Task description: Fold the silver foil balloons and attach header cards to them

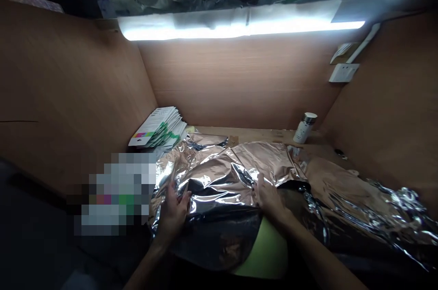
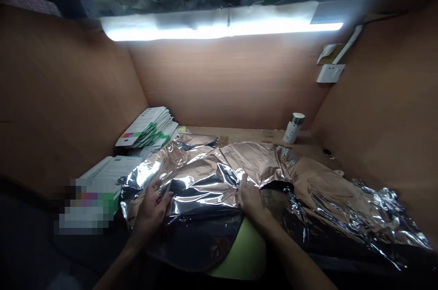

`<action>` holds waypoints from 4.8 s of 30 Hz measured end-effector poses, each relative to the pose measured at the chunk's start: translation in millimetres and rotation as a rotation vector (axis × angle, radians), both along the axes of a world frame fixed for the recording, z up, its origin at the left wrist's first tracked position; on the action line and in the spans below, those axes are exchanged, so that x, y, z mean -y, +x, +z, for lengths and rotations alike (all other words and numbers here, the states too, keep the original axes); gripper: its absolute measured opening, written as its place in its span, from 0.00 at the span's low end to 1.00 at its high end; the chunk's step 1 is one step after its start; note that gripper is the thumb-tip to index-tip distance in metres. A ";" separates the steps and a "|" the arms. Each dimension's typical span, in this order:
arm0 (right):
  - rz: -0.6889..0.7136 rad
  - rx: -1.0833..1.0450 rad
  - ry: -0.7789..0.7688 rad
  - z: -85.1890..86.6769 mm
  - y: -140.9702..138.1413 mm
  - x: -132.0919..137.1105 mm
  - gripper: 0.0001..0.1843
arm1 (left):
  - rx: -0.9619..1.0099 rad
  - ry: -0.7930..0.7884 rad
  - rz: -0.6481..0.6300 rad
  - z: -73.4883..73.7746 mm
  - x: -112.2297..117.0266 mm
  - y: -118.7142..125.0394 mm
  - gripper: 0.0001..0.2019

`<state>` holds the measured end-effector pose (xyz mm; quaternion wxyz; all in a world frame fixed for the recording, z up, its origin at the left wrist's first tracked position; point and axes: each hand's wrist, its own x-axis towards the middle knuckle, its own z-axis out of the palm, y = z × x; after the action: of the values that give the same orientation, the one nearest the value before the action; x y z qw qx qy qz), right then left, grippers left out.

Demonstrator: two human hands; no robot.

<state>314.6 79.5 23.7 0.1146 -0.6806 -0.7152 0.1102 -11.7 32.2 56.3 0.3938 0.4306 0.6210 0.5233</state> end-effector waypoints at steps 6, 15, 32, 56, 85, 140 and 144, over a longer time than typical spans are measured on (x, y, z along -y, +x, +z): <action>-0.043 0.154 -0.022 19.6 -26.3 -7.8 0.21 | -0.844 0.374 -0.259 7.0 -9.5 49.7 0.21; 0.362 0.137 0.184 14.2 -63.5 -3.6 0.30 | -1.342 -0.046 -0.381 -49.2 -35.1 57.3 0.35; 1.054 0.561 0.298 43.9 -18.8 -21.7 0.10 | -1.330 0.142 -0.711 -0.6 -45.1 26.4 0.21; 0.074 -0.521 -0.061 43.4 23.6 47.4 0.28 | -1.205 -0.037 -0.795 35.0 27.2 131.6 0.16; 0.752 0.002 0.331 9.8 46.9 97.2 0.13 | -1.152 0.650 -1.057 -40.7 -4.8 95.5 0.20; 0.093 0.189 0.133 11.4 25.5 -6.6 0.27 | -1.396 0.309 -0.949 -33.1 -103.9 121.6 0.29; 0.218 0.190 0.154 -9.5 36.4 -1.4 0.27 | -1.335 0.306 -0.946 -36.4 -101.7 119.8 0.28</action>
<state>351.0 80.9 14.1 0.0857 -0.5955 -0.7988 0.0017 108.1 133.9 19.9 0.0581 0.9148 0.3995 0.0159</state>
